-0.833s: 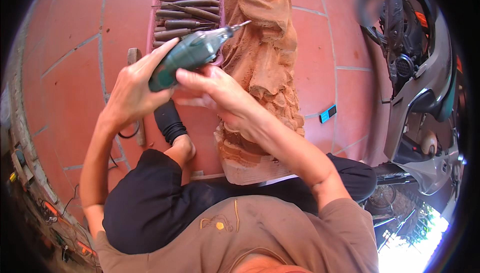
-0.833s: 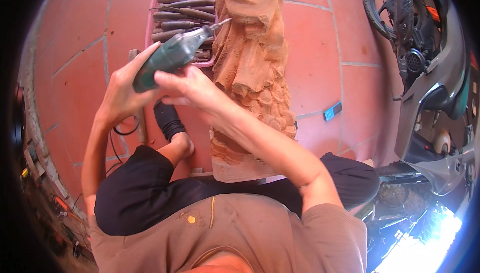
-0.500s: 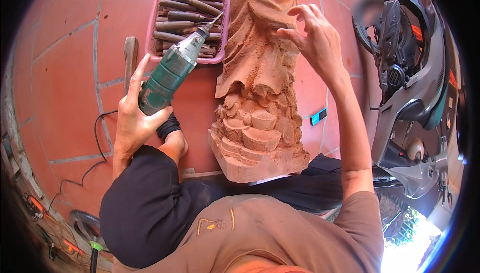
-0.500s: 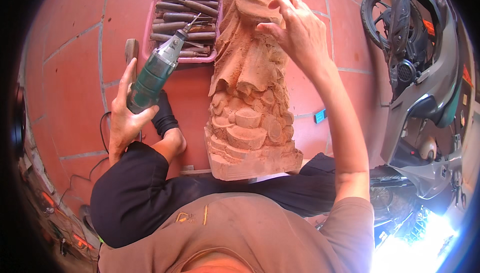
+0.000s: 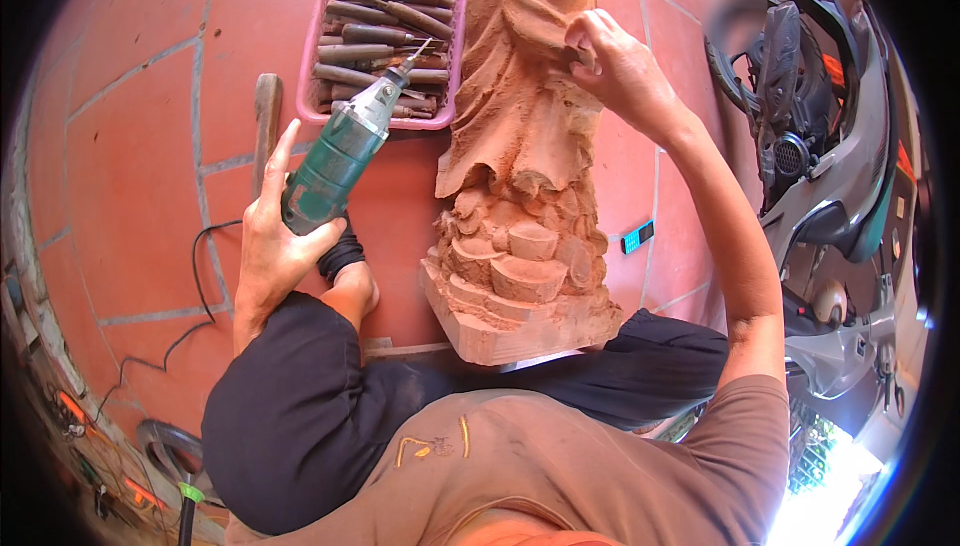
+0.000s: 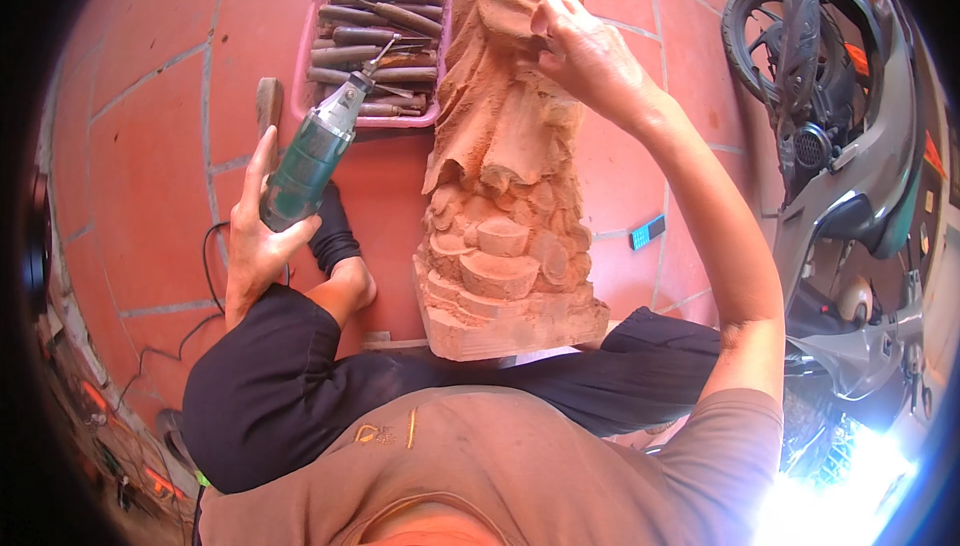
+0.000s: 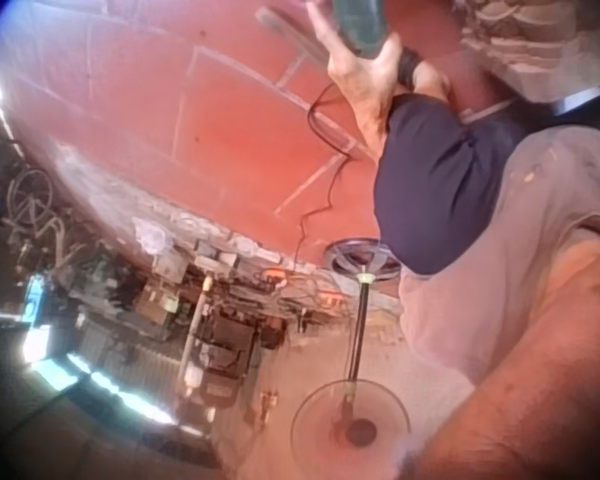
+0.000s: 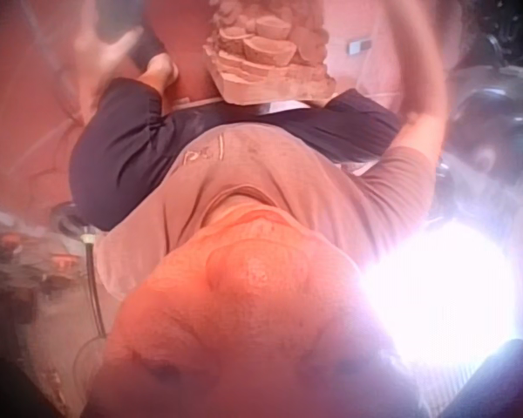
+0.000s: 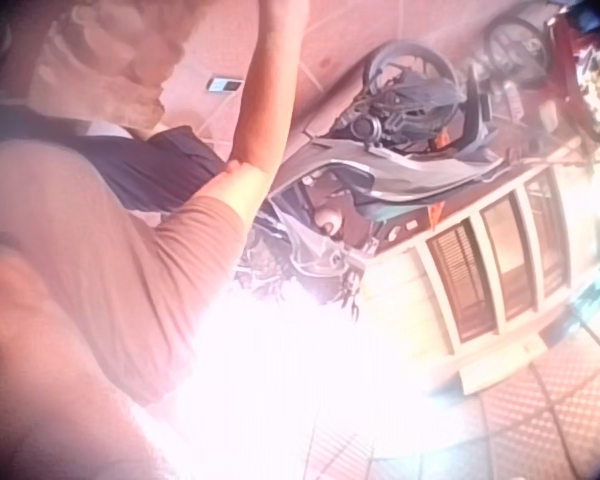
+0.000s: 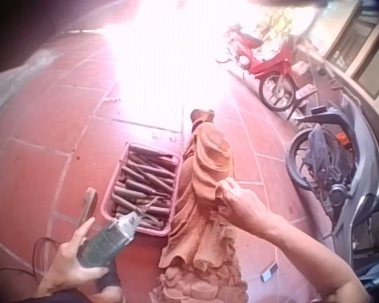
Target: The person carves a wooden sculpture using a chisel and mallet, then switches to a rotary tool to refine details. The person sits on the floor and works on the sculpture placed between their legs.
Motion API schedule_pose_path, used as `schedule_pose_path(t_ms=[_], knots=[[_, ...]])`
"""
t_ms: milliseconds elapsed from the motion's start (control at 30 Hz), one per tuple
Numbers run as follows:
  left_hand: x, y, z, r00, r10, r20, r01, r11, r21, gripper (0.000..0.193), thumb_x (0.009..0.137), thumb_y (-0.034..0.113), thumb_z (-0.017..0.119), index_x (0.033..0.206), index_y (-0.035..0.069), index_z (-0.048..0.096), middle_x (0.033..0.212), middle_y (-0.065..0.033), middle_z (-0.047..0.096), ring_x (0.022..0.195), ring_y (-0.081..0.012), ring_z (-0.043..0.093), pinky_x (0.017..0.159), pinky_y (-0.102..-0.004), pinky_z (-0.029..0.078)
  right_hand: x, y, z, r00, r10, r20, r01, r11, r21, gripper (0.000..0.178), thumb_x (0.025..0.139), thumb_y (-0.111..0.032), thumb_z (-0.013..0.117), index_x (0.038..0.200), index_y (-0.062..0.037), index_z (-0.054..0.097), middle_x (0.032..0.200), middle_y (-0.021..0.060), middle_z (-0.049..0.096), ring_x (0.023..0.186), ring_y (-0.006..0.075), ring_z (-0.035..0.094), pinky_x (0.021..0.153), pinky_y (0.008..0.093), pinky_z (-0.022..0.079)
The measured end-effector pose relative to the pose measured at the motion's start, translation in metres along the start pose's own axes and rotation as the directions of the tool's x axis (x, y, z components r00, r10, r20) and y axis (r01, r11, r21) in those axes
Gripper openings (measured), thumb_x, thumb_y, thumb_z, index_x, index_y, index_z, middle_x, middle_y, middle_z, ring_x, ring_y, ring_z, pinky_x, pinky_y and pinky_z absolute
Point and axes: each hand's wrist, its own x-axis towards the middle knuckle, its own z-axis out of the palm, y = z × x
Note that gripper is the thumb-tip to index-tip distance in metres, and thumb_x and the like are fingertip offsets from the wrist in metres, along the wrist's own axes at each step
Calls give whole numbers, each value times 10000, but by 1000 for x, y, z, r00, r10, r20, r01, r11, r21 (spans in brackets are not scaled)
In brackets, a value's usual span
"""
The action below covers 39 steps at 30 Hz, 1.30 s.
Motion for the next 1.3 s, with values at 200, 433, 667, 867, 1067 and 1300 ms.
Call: schedule_pose_path(t_ms=[200, 433, 667, 867, 1067, 1300], knots=[[1, -1, 4, 1000, 7, -1, -7, 999, -38, 985, 667, -81, 673, 1561, 125, 313, 1156, -109, 679, 1033, -173, 655, 914, -310, 509, -37, 56, -50, 954, 286, 92, -289, 957, 18, 204, 836, 68, 614, 1008, -29, 561, 844, 87, 633, 767, 158, 651, 675, 329, 532], [5, -3, 9, 999, 37, 19, -37, 999, -7, 1002, 663, -97, 670, 1566, 139, 306, 1108, -87, 687, 989, -157, 659, 890, -305, 514, -37, 1, -20, 972, -176, -156, 121, 942, -313, 346, 884, -145, 662, 1228, -158, 631, 1196, 67, 677, 1178, 261, 610, 1016, 417, 469], [8, 5, 12, 997, 53, 50, -54, 998, 19, 1009, 660, -85, 676, 1569, 149, 305, 1011, -69, 681, 907, -145, 655, 846, -303, 518, -74, 6, -27, 998, -42, -49, 12, 869, -495, 191, 889, -208, 689, 1043, -100, 724, 1106, 76, 702, 1158, 260, 612, 1059, 435, 435], [23, 13, 12, 983, 150, 104, -161, 981, 107, 992, 661, -35, 699, 1560, 145, 321, 957, -86, 673, 882, -164, 660, 831, -308, 518, -101, -59, -22, 841, 393, 373, -483, 233, 844, 262, 992, -194, 609, 1141, 16, 658, 1097, 115, 711, 950, 185, 702, 770, 307, 581], [39, 34, 10, 940, 267, 212, -313, 923, 224, 982, 655, -13, 727, 1539, 185, 346, 1130, -174, 681, 946, -359, 689, 831, -422, 552, -56, -161, 42, 769, 185, 611, -361, -665, 654, 555, 983, -279, 640, 1418, -2, 436, 1382, 173, 546, 1314, 306, 519, 1058, 470, 476], [63, 56, 8, 842, 428, 329, -523, 798, 301, 962, 662, -52, 692, 1533, 184, 358, 1181, -209, 661, 949, -384, 674, 805, -421, 561, -20, -172, 71, 843, 229, 487, -103, -819, 564, 389, 945, -283, 706, 1264, -101, 581, 1251, 65, 645, 1175, 220, 608, 1059, 468, 469]])
